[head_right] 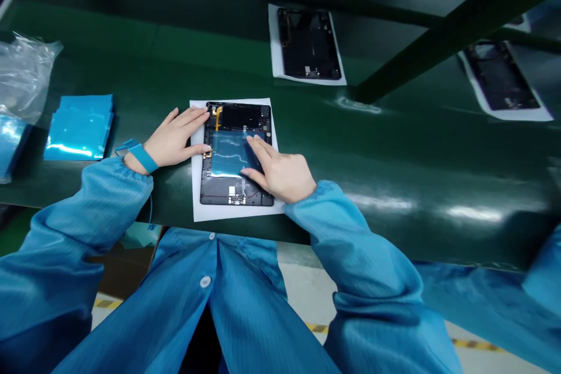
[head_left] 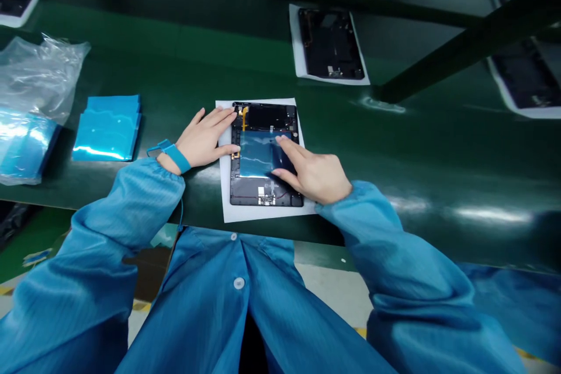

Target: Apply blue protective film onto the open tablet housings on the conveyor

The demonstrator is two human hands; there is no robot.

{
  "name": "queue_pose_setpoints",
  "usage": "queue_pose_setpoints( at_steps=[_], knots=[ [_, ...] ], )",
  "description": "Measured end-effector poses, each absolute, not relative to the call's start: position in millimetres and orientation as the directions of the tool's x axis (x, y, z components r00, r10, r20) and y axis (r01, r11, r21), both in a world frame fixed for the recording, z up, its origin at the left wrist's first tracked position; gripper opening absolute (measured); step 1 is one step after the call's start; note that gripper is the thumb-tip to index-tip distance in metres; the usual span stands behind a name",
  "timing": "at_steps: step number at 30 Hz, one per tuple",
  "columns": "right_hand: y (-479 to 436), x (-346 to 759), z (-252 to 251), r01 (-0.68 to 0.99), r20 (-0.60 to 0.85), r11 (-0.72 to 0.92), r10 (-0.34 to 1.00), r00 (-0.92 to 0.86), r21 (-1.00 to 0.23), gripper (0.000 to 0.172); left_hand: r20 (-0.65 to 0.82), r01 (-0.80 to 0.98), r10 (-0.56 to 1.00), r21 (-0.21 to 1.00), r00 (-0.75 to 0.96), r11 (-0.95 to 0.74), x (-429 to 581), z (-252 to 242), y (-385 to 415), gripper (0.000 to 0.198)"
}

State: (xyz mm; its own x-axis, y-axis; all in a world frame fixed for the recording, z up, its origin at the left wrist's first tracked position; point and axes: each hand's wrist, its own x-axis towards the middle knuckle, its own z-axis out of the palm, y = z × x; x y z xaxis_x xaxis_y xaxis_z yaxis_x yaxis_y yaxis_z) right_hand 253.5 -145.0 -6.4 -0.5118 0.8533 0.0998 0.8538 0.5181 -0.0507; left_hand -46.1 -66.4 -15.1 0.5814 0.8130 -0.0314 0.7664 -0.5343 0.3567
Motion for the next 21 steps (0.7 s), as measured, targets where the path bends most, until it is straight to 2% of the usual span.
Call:
queue_pose_setpoints(
  at_steps=[4,7,10,13,17,21],
  knots=[
    [-177.5,263.4,-2.2,0.792,0.115,0.606,0.794,-0.596,-0.074,0.062,-0.043,0.764,0.806,0.354,0.59,-0.54,-47.1,-16.7,-66.8,0.084],
    [-194.6,275.5,-1.9,0.723,0.192,0.654,0.756,-0.626,-0.221,0.05,-0.063,0.763,0.802,0.359,0.595,-0.538,-49.2,-10.5,-63.9,0.084],
    [-199.8,281.7,-7.0,0.719,0.29,0.553,0.833,-0.47,-0.422,0.037,-0.106,0.791,0.811,0.323,0.575,-0.519,-40.4,4.8,-55.7,0.076],
    [-198.0,280.1,-18.2,0.773,0.337,0.353,0.922,-0.191,-0.527,0.032,-0.048,0.843,0.863,0.248,0.503,-0.478,-12.0,17.2,-43.2,0.053],
    [-194.6,272.6,-35.0,0.861,0.31,0.191,0.95,-0.042,-0.472,0.042,-0.019,0.905,0.915,0.16,0.403,-0.395,36.2,13.4,-24.1,0.041],
    [-197.5,265.4,-46.8,0.904,0.305,0.196,0.949,-0.078,-0.379,0.045,-0.035,0.902,0.907,0.123,0.421,-0.414,57.6,0.0,-6.9,0.037]
  ],
)
